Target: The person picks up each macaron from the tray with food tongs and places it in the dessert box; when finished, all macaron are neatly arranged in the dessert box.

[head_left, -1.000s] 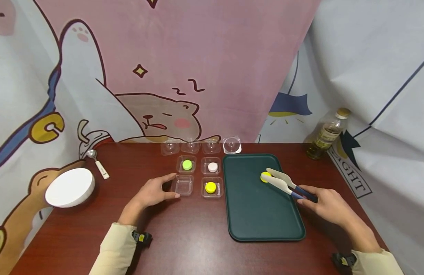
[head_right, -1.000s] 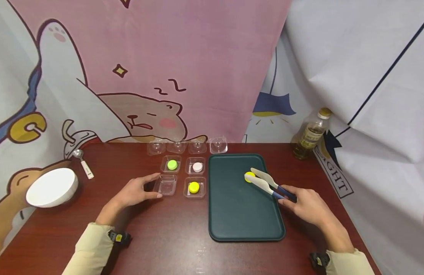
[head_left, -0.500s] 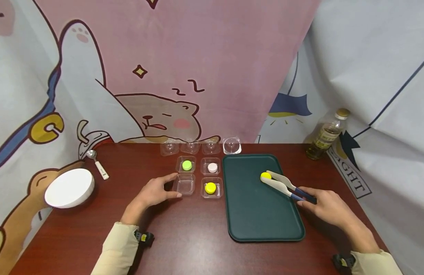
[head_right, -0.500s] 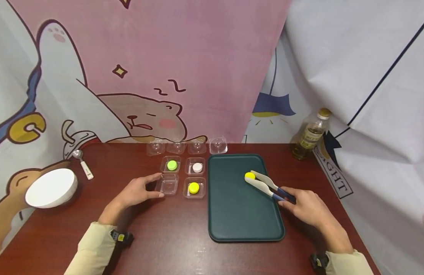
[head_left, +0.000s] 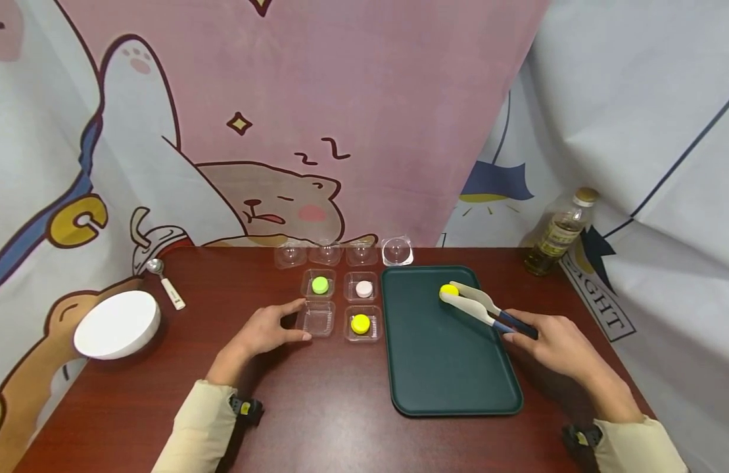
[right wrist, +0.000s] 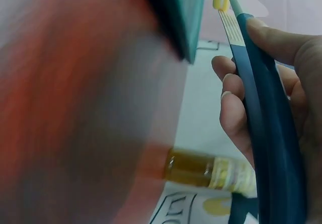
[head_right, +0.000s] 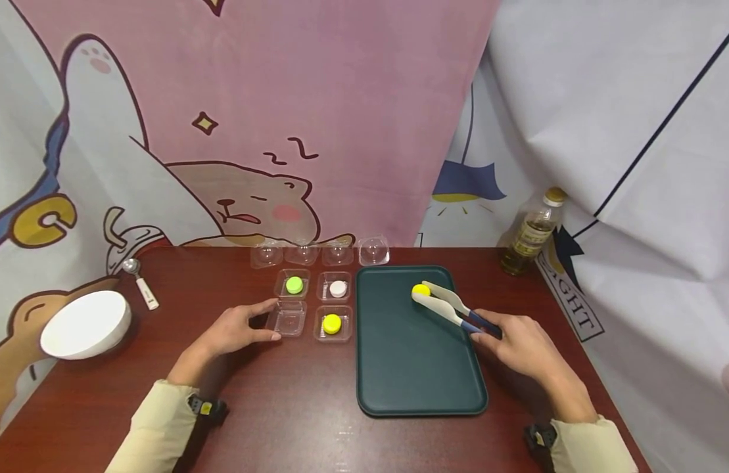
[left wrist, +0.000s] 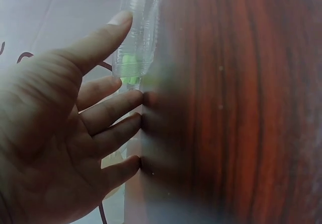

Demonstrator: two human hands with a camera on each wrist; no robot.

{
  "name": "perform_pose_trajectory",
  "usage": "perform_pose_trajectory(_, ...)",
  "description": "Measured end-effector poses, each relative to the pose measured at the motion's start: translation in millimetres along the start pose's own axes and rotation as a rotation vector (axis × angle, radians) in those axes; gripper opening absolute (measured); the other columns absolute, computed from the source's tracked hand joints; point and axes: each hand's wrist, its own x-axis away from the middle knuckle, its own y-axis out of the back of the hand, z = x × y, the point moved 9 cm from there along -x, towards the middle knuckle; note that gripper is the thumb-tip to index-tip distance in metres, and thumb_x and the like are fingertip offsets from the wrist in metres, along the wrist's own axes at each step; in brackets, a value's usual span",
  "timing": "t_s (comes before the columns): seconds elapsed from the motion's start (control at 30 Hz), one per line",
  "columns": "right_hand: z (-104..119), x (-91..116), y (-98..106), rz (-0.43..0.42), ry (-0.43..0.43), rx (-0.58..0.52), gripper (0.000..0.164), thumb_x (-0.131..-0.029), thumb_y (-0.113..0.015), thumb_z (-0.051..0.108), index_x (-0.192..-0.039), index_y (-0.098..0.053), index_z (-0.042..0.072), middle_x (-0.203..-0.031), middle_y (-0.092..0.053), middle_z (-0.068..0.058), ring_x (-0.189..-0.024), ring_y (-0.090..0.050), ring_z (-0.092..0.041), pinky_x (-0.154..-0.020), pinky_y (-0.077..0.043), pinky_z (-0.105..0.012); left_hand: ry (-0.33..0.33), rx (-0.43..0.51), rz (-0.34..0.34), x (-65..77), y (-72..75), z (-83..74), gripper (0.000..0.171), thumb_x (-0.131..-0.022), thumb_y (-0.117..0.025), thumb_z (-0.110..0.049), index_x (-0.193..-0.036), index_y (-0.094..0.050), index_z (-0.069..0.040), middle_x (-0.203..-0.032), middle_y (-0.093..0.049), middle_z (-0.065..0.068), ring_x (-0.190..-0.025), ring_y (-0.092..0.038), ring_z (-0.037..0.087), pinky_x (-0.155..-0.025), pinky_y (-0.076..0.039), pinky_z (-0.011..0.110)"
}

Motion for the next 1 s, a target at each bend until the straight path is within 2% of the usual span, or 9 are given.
perform_pose_trajectory(0.1,12.2,-8.1,2.3,-0.005,0.028,-0.018,0.051,-0.094,-0.072,0.039,-0.135,-0.066,0.009,-0.073,-0.06,0.006,-0.06,-0.045,-0.007,-0.052,-0.033,-0.024,0.008,0.003,0.011,-0.3,-0.4,-0.1,0.082,-0.083,-0.082,-0.048,-0.151,-0.05,-0.015,-0.149,-0.055,0.018,-0.138,-0.051,0.04,-0.109,-0.044,0.057)
perform_pose_trajectory(0.3,39.0,-24.2,4.2,-0.021,0.092,-0.063,0.047,-0.094,-0.073,0.037,-0.135,-0.066,0.015,-0.062,-0.045,0.009,-0.054,-0.037,-0.003,-0.05,-0.031,-0.022,0.028,0.014,0.018,-1.3,-0.7,-0.6,0.082,-0.082,-0.082,-0.047,-0.151,-0.05,-0.017,-0.149,-0.055,0.018,-0.139,-0.05,0.04,-0.11,-0.044,0.057)
perform_pose_trajectory(0.4,51.0,-31.1,5.2,-0.023,0.122,-0.082,0.047,-0.094,-0.073,0.036,-0.135,-0.066,0.015,-0.059,-0.042,0.01,-0.049,-0.034,-0.001,-0.048,-0.031,-0.022,0.034,0.017,0.012,-1.7,-0.6,-0.9,0.082,-0.082,-0.082,-0.047,-0.151,-0.051,-0.017,-0.148,-0.055,0.018,-0.138,-0.051,0.04,-0.109,-0.044,0.057)
perform_pose_trajectory(0.67,88.0,-49.9,0.4,0.008,0.191,-0.101,0.047,-0.092,-0.076,0.032,-0.136,-0.066,0.017,-0.057,-0.041,0.009,-0.048,-0.035,-0.001,-0.046,-0.033,-0.022,0.055,0.002,-0.011,2.0,1.6,2.4,0.082,-0.081,-0.082,-0.05,-0.15,-0.052,-0.019,-0.147,-0.057,0.018,-0.135,-0.053,0.041,-0.106,-0.046,0.057)
perform_pose_trajectory(1.0,129.1,-62.1,-16.1,0.038,0.277,-0.122,0.046,-0.091,-0.076,0.033,-0.135,-0.067,0.019,-0.063,-0.051,0.012,-0.049,-0.039,0.0,-0.046,-0.034,-0.021,0.057,-0.006,-0.016,-0.7,0.5,1.0,0.081,-0.08,-0.082,-0.052,-0.149,-0.054,-0.02,-0.144,-0.058,0.02,-0.13,-0.058,0.038,-0.103,-0.049,0.056)
